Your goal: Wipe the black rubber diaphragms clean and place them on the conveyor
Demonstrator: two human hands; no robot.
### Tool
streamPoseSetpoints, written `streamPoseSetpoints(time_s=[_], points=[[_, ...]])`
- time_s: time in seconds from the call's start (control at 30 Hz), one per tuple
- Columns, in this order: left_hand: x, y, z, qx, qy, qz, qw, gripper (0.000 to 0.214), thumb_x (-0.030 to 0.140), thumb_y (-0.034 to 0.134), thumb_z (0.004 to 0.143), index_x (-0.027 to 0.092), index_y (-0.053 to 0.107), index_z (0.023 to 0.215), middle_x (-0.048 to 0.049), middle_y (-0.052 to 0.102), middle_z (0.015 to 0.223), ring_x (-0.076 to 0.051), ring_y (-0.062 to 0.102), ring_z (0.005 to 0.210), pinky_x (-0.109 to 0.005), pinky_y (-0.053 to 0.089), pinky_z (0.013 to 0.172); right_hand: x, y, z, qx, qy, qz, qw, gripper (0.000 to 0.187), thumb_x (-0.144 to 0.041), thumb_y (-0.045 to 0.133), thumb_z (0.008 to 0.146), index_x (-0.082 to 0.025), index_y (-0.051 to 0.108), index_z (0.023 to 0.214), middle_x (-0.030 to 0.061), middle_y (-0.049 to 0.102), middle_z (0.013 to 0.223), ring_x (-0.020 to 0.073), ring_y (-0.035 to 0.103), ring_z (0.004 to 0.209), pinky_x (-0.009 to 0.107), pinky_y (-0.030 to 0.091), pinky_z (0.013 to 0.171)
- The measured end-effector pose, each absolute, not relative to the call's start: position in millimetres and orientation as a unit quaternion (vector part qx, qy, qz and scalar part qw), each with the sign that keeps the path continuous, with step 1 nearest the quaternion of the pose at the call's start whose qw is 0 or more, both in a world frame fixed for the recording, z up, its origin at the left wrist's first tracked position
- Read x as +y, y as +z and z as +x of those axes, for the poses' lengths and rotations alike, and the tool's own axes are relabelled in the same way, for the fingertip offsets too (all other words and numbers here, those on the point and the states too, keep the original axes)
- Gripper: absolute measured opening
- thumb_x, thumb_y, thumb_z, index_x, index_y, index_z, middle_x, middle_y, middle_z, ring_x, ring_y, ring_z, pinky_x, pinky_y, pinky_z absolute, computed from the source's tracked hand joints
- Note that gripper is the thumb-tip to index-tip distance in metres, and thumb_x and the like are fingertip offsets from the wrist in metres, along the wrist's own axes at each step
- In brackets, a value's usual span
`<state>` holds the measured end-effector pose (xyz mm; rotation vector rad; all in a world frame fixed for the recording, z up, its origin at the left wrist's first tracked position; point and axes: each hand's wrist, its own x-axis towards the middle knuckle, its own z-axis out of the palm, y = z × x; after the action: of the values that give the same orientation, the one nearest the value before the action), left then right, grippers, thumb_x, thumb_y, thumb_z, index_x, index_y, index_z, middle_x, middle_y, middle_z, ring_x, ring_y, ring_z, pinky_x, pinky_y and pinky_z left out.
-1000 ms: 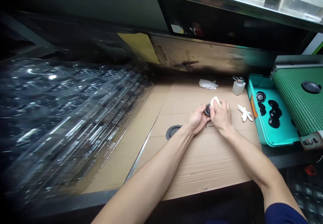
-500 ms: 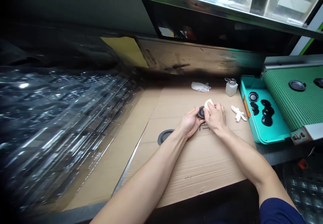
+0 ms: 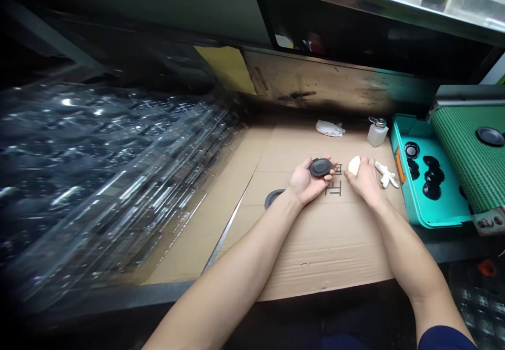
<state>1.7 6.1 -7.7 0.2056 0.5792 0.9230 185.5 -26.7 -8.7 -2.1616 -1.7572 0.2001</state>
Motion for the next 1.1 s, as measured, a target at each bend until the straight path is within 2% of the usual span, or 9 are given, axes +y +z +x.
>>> streamPoseSetpoints(time_s=[0.1,0.23,0.37,0.43,0.53,0.6,0.7,0.87,1.1], points=[[8,-9,2,0.289,0.441,0.102,0.844,0.055,0.047,0.02,0.109,0.012,0.062,0.109,-0.0195,0.072,0.093,-0.019,0.059,0.062,-0.026,0.041,0.05,-28,-4,189,-0.614,0.101,-0.749,0.227,0.051,-0.041,0.065,0.091,-0.016,0.054,0.135,0.0171,0.069,0.117,0.0342,0.067,0.107,0.044,0.05,0.093],[5,-11,8,0.3,0.46,0.152,0.822,0.055,0.051,0.024,0.109,0.013,0.064,0.106,-0.0132,0.071,0.084,-0.018,0.06,0.059,-0.026,0.041,0.049,-35,4,182,-0.608,0.254,-0.651,0.377,0.038,-0.056,0.058,0.095,-0.024,0.061,0.117,0.0031,0.073,0.088,0.0225,0.067,0.08,0.031,0.05,0.072],[-2,-14,18,0.303,0.48,0.194,0.8,0.049,0.047,0.032,0.11,0.013,0.067,0.104,-0.0074,0.071,0.079,-0.017,0.069,0.071,-0.027,0.055,0.065,-41,4,167,-0.614,0.393,-0.573,0.375,0.041,-0.06,0.066,0.088,-0.023,0.062,0.104,-0.0039,0.065,0.068,0.0146,0.055,0.058,0.023,0.041,0.056],[-6,-15,22,0.301,0.48,0.215,0.795,0.045,0.044,0.035,0.11,0.013,0.068,0.104,-0.0082,0.073,0.082,-0.018,0.073,0.079,-0.029,0.058,0.076,-42,2,158,-0.605,0.403,-0.567,0.387,0.038,-0.058,0.069,0.085,-0.022,0.062,0.099,-0.0027,0.066,0.072,0.0137,0.054,0.06,0.023,0.041,0.056],[-8,-18,24,0.296,0.468,0.221,0.803,0.044,0.044,0.039,0.11,0.012,0.069,0.102,-0.0108,0.076,0.087,-0.021,0.076,0.086,-0.033,0.06,0.083,-40,0,150,-0.594,0.405,-0.542,0.435,0.035,-0.053,0.068,0.085,-0.021,0.062,0.097,0.0049,0.073,0.105,0.0145,0.063,0.075,0.025,0.048,0.067],[-8,-19,21,0.295,0.456,0.205,0.814,0.046,0.048,0.044,0.108,0.011,0.07,0.1,-0.0129,0.077,0.088,-0.025,0.077,0.089,-0.037,0.061,0.087,-38,0,151,-0.611,0.416,-0.526,0.42,0.033,-0.051,0.066,0.084,-0.02,0.063,0.094,0.0072,0.071,0.119,0.0152,0.065,0.082,0.027,0.051,0.072],[-6,-21,18,0.298,0.449,0.181,0.823,0.047,0.051,0.049,0.105,0.009,0.071,0.104,-0.0154,0.078,0.092,-0.028,0.077,0.092,-0.042,0.061,0.091,-37,3,160,-0.663,0.408,-0.537,0.326,0.031,-0.05,0.065,0.085,-0.02,0.066,0.091,0.0043,0.074,0.102,0.0177,0.066,0.081,0.028,0.05,0.072],[-4,-23,23,0.292,0.45,0.164,0.828,0.048,0.045,0.037,0.11,0.01,0.07,0.114,-0.017,0.078,0.105,-0.026,0.076,0.101,-0.042,0.06,0.095,-40,7,158,-0.646,0.175,-0.689,0.277,0.028,-0.043,0.054,0.096,-0.022,0.066,0.111,0.006,0.075,0.095,0.024,0.069,0.085,0.032,0.049,0.076],[-3,-22,24,0.289,0.456,0.151,0.828,0.053,0.042,0.027,0.112,0.011,0.07,0.112,-0.0145,0.078,0.102,-0.024,0.075,0.105,-0.038,0.059,0.098,-45,11,128,-0.632,0.103,-0.752,0.154,0.034,-0.045,0.04,0.106,-0.024,0.056,0.127,0.0106,0.076,0.103,0.0304,0.072,0.091,0.035,0.049,0.078]])
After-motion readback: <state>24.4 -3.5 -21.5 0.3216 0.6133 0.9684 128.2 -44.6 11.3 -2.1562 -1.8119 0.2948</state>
